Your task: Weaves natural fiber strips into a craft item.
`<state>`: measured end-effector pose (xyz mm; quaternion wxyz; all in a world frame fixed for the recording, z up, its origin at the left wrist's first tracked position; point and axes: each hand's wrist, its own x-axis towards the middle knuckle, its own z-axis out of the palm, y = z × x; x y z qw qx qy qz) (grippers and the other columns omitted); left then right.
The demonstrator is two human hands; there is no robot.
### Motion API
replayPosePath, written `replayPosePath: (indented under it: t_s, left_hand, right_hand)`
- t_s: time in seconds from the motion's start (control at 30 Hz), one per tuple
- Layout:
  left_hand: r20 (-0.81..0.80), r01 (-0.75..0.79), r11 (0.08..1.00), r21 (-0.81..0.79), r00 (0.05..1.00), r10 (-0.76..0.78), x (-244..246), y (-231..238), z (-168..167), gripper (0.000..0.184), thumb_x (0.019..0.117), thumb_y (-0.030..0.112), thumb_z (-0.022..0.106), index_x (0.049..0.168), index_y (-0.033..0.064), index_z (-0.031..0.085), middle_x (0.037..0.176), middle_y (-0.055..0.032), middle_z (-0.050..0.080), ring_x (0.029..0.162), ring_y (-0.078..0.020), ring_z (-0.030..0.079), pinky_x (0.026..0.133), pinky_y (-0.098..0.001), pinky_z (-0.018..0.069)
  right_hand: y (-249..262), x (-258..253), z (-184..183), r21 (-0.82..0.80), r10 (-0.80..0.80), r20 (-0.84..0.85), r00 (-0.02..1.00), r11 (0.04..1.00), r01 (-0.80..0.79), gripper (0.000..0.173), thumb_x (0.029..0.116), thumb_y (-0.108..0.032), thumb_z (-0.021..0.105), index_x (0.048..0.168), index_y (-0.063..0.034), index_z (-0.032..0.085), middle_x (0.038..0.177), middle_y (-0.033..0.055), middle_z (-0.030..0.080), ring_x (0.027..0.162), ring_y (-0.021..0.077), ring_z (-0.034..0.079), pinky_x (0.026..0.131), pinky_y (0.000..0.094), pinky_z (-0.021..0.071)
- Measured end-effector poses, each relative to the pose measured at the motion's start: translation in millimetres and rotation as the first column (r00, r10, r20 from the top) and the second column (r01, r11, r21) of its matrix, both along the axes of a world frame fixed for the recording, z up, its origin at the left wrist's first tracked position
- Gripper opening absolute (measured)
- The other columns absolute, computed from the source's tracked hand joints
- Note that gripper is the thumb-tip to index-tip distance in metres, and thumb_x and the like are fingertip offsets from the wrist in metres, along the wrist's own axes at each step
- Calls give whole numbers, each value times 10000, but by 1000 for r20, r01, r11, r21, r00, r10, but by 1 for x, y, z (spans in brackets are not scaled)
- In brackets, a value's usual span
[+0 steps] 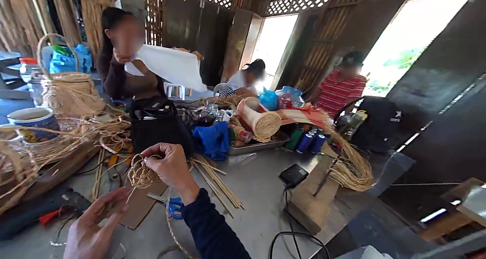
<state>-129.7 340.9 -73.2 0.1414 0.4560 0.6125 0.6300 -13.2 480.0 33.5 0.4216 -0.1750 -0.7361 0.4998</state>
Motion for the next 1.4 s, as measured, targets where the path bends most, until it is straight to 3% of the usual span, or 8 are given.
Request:
replayPosePath:
  t_s: [0.2, 0.33, 0.47, 0.7, 0.87, 0.97, 1.2, 1.4]
  left_hand:
    - [-325, 71, 993, 91, 945, -37, -9, -1, -6, 678, 967, 370, 606, 1399, -138, 478, 1304, -331, 580, 1221, -343, 547, 1034, -448, 450]
    - [-575, 37, 999, -4, 817, -33, -2, -3, 0, 518, 948, 223, 660, 1321, -124, 564, 1148, -300, 683, 1105, -512, 626, 993, -625, 467]
    - [-658, 56, 997, -50, 749, -74, 2, 0, -3, 419, 906, 218, 684, 1191, -89, 683, 1179, -319, 675, 1190, -572, 576, 1025, -638, 441]
    - [-574, 3, 983, 185, 812, 106, 9, -4, 30, 361, 961, 269, 645, 1153, -27, 723, 1241, -268, 662, 1280, -469, 546, 1103, -577, 407]
    - [-458, 0, 944, 331, 875, 160, 15, 8, 124, 319, 971, 189, 610, 1211, -5, 690, 1089, -79, 748, 996, -123, 722, 883, -297, 600]
    - [-383, 86, 918, 387, 921, 76, 10, 6, 157, 361, 982, 146, 613, 1298, -28, 621, 1058, -63, 741, 951, -77, 718, 852, -244, 600]
    - [-358, 120, 937, 328, 934, 5, -8, -2, 158, 201, 1007, 156, 614, 1090, 31, 747, 1045, -31, 742, 948, -35, 708, 861, -220, 595]
    - [-473, 171, 960, 223, 880, -47, 1, 6, 153, 237, 957, 186, 694, 1133, 42, 758, 960, -33, 749, 867, -25, 704, 822, -190, 580]
  right_hand:
    - [3, 28, 24, 145, -232, -134, 963, 957, 251, 111, 876, 40, 655, 937, 40, 748, 848, 100, 722, 751, 87, 653, 707, 280, 548]
    - [5, 51, 38, 138, -380, -278, 882, 893, 429, 86, 863, 25, 681, 908, 8, 752, 808, 72, 718, 702, 78, 651, 651, 266, 550]
    - [0, 71, 50, 88, -429, -384, 818, 865, 495, 91, 860, 51, 677, 920, 22, 740, 798, 74, 702, 672, 69, 641, 623, 232, 552]
    - [-20, 72, 54, 310, -290, -296, 910, 872, 378, 118, 860, 33, 686, 958, 9, 746, 847, 71, 730, 709, 80, 683, 658, 255, 593]
    - [-25, 54, 47, 400, -270, -263, 926, 843, 360, 244, 827, 15, 685, 1070, 31, 679, 858, 75, 731, 743, 82, 705, 684, 251, 604]
    - [-33, 50, 48, 396, -276, -223, 935, 851, 346, 263, 829, 12, 696, 1084, 55, 645, 871, 73, 723, 752, 72, 700, 679, 236, 597]
    - [-41, 39, 42, 437, -278, -205, 939, 832, 342, 227, 828, 5, 682, 1051, 32, 655, 864, 54, 721, 746, 31, 690, 668, 191, 581]
    - [-45, 27, 34, 483, -255, -227, 940, 808, 336, 177, 838, -12, 690, 1007, 30, 664, 848, 51, 727, 743, 12, 690, 676, 167, 576]
